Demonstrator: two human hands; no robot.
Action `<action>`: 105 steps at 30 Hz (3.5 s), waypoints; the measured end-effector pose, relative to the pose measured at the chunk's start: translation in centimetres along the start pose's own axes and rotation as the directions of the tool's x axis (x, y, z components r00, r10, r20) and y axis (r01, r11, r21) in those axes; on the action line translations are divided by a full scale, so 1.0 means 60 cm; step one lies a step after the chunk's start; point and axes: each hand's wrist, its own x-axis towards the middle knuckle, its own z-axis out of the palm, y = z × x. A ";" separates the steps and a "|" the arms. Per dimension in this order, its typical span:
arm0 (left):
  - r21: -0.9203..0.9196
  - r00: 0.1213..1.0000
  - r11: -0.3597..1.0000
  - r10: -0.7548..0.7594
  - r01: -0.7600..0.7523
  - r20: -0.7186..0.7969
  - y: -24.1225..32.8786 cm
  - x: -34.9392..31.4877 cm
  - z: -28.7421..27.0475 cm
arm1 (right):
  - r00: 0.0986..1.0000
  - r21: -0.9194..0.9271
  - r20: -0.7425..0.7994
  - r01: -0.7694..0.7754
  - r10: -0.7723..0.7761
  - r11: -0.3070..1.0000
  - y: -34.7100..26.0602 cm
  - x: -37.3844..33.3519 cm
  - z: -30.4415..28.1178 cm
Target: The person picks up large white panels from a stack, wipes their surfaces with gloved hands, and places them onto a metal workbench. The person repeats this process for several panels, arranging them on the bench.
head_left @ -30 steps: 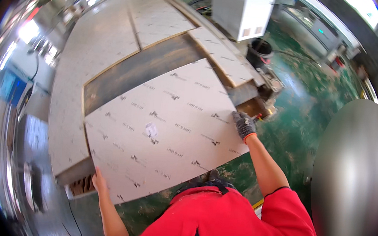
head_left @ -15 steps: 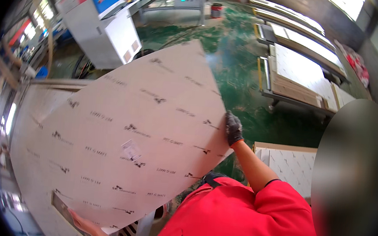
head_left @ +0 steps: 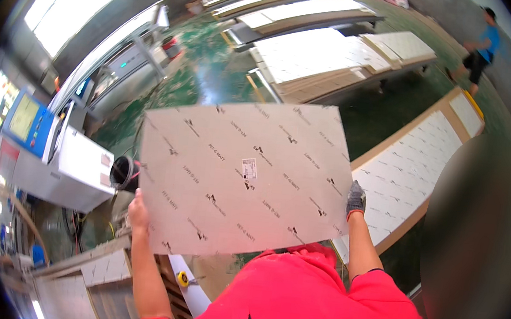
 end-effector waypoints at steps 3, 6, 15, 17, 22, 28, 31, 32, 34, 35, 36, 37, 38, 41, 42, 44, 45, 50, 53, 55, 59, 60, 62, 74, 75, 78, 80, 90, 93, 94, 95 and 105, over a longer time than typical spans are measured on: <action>0.095 0.953 0.983 -0.175 0.155 0.248 0.018 0.110 0.205 | 0.992 -0.419 -0.105 -0.111 0.073 0.901 0.034 0.076 -0.061; 0.184 0.882 0.954 -0.291 0.238 0.372 -0.073 0.209 0.289 | 0.985 -0.417 -0.102 -0.171 0.141 0.893 0.052 0.088 -0.066; 0.416 0.789 0.907 -0.205 -0.069 0.578 0.063 0.341 0.589 | 0.895 -0.261 -0.298 -0.411 0.332 0.874 0.119 0.074 -0.133; 0.425 0.779 0.895 -0.169 -0.135 0.604 0.106 0.373 0.651 | 0.881 0.057 -0.410 -0.232 0.235 0.971 0.154 0.090 -0.126; 0.330 0.714 0.937 -0.153 -0.116 0.684 0.183 0.456 0.700 | 0.898 0.863 -0.421 0.354 0.126 0.359 0.311 0.191 -0.101; 0.139 0.692 0.976 0.017 -0.168 0.722 0.146 0.425 0.734 | 0.909 0.910 -0.411 0.404 0.064 0.095 0.390 0.173 -0.166; 0.107 0.701 0.987 0.008 -0.119 0.713 0.133 0.432 0.680 | 0.891 0.720 -0.433 0.249 0.139 0.648 0.253 0.111 -0.077; 0.069 0.729 0.985 0.070 -0.160 0.681 0.136 0.428 0.677 | 0.886 0.641 -0.442 0.201 0.142 0.740 0.208 0.081 -0.072; 0.042 0.712 0.993 0.051 -0.112 0.700 0.142 0.405 0.680 | 0.876 0.510 -0.465 0.148 0.127 0.847 0.137 0.021 -0.079; 0.028 0.706 0.996 0.042 -0.087 0.707 0.137 0.395 0.682 | 0.868 0.458 -0.480 0.129 0.123 0.880 0.107 -0.003 -0.082; -0.013 0.698 0.999 0.032 -0.033 0.715 0.156 0.405 0.684 | 0.862 0.417 -0.494 0.120 0.114 0.901 0.057 -0.021 -0.083; -0.039 0.685 0.999 0.011 0.026 0.729 0.138 0.401 0.692 | 0.848 0.315 -0.517 0.060 0.118 0.947 0.035 -0.038 -0.081; -0.063 0.674 0.994 -0.011 0.085 0.739 0.119 0.405 0.698 | 0.810 0.270 -0.581 0.095 0.083 0.958 0.035 -0.034 -0.078; -0.118 0.661 0.981 -0.012 0.152 0.750 0.050 0.411 0.733 | 0.873 0.399 -0.485 0.168 0.053 0.901 0.108 0.065 -0.128; -0.155 0.671 0.967 -0.022 0.202 0.741 0.017 0.406 0.736 | 0.863 0.441 -0.505 0.268 -0.010 0.856 0.126 0.102 -0.117; -0.259 0.696 0.921 -0.019 0.292 0.717 -0.010 0.390 0.748 | 0.916 0.561 -0.393 0.308 -0.080 0.769 0.126 0.195 -0.112; -0.304 0.711 0.891 -0.031 0.338 0.702 -0.036 0.367 0.753 | 0.936 0.619 -0.333 0.310 -0.117 0.722 0.139 0.244 -0.109; -0.607 0.764 0.636 0.043 0.476 0.644 -0.174 0.255 0.894 | 0.767 0.029 -0.478 0.501 -0.429 0.865 0.147 0.572 -0.155; -0.690 0.853 0.588 -0.001 0.423 0.523 -0.313 0.229 0.987 | 0.696 -0.246 -0.375 0.562 -0.612 0.790 0.113 0.705 -0.089; -0.743 0.876 0.517 -0.029 0.425 0.481 -0.390 0.190 1.048 | 0.739 -0.336 -0.323 0.494 -0.591 0.802 0.109 0.757 -0.044; -0.817 0.920 0.457 -0.006 0.352 0.393 -0.253 0.225 1.205 | 0.676 -0.349 -0.345 0.552 -0.651 0.758 -0.076 0.950 -0.102; -0.807 0.937 0.492 -0.056 0.326 0.344 -0.294 0.239 1.172 | 0.752 -0.294 -0.293 0.517 -0.591 0.804 -0.082 0.931 -0.009; -0.827 0.944 0.461 -0.092 0.322 0.317 -0.296 0.239 1.187 | 0.693 -0.324 -0.231 0.607 -0.683 0.726 -0.119 0.926 0.032; -0.750 0.951 0.588 -0.243 0.302 0.192 -0.214 0.241 1.210 | 0.621 -0.537 -0.076 0.634 -0.780 0.557 -0.146 1.133 0.021; -0.753 0.951 0.584 -0.234 0.303 0.201 -0.209 0.247 1.220 | 0.595 -0.557 -0.072 0.642 -0.800 0.527 -0.150 1.145 0.002; -0.487 0.965 0.834 -0.204 0.260 0.166 -0.230 0.244 1.248 | 0.630 -0.606 -0.011 0.614 -0.777 0.506 -0.143 1.140 -0.031; 0.031 0.980 0.983 -0.175 0.179 -0.091 -0.231 0.216 1.211 | 0.723 -0.632 -0.085 0.493 -0.686 0.598 -0.175 1.015 0.060; 0.051 0.975 0.978 0.195 -0.201 0.103 -0.320 -0.007 1.028 | 0.805 -0.625 0.068 0.495 -0.590 0.604 -0.082 0.732 0.125; -0.024 0.972 1.000 -0.006 0.012 0.236 -0.401 -0.104 0.971 | 0.786 -0.589 0.252 0.587 -0.564 0.555 0.070 0.693 0.179; -0.048 0.955 0.996 -0.053 0.070 0.290 -0.439 -0.137 0.961 | 0.750 -0.459 0.248 0.649 -0.614 0.607 0.113 0.678 0.197; -0.061 0.934 0.990 -0.102 0.131 0.342 -0.492 -0.166 0.926 | 0.794 -0.289 0.277 0.606 -0.541 0.741 0.153 0.623 0.236; -0.327 0.833 0.769 -0.536 0.550 0.140 -0.836 -0.430 0.662 | 0.554 -0.412 0.799 0.787 -0.234 0.458 0.258 0.369 0.580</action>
